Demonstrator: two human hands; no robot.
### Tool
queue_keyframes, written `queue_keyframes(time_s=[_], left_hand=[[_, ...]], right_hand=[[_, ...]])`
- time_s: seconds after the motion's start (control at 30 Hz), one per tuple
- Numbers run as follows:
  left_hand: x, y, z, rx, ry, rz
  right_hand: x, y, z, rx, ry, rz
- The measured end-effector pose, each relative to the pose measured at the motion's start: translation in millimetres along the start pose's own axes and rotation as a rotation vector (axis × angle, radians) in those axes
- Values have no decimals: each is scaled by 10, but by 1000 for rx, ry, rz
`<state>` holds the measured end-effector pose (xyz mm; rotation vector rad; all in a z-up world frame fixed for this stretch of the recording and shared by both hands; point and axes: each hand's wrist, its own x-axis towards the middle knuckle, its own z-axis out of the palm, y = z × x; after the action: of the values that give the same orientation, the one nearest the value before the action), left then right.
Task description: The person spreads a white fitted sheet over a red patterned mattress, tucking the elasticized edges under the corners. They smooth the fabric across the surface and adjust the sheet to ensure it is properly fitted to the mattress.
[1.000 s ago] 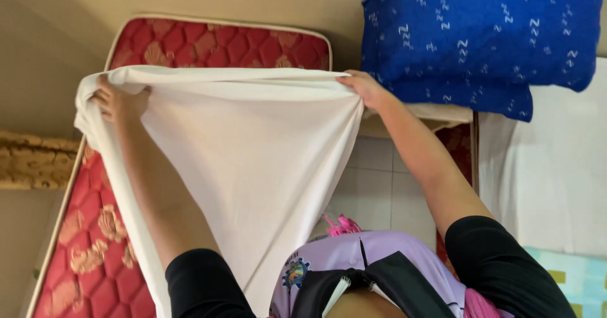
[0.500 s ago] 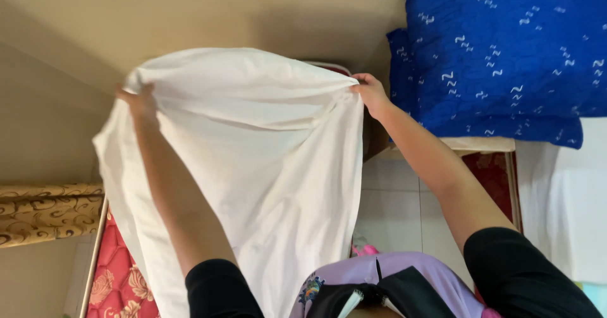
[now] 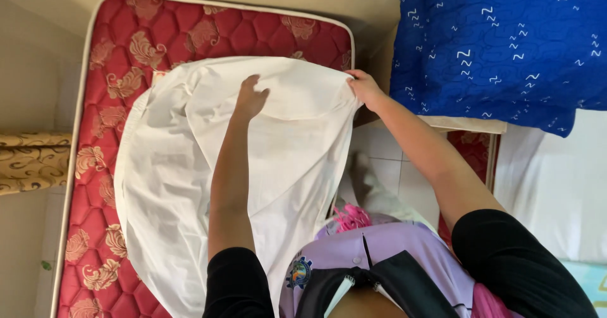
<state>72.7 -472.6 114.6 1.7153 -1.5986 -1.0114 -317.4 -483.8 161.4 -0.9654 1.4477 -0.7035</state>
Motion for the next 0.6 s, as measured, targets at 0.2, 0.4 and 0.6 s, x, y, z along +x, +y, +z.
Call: queue_keyframes(time_s=[0.2,0.4,0.6], left_hand=[[157,1374,181,212,-221,290],[670,1353,721,402,-408,-27],[1483,240,750,404,203,-436]], right_hand=[[157,-387,-165,266,-273,-44],[713,-611,-293,642,-94,-310],[1253,-319,-629,731,122,-452]])
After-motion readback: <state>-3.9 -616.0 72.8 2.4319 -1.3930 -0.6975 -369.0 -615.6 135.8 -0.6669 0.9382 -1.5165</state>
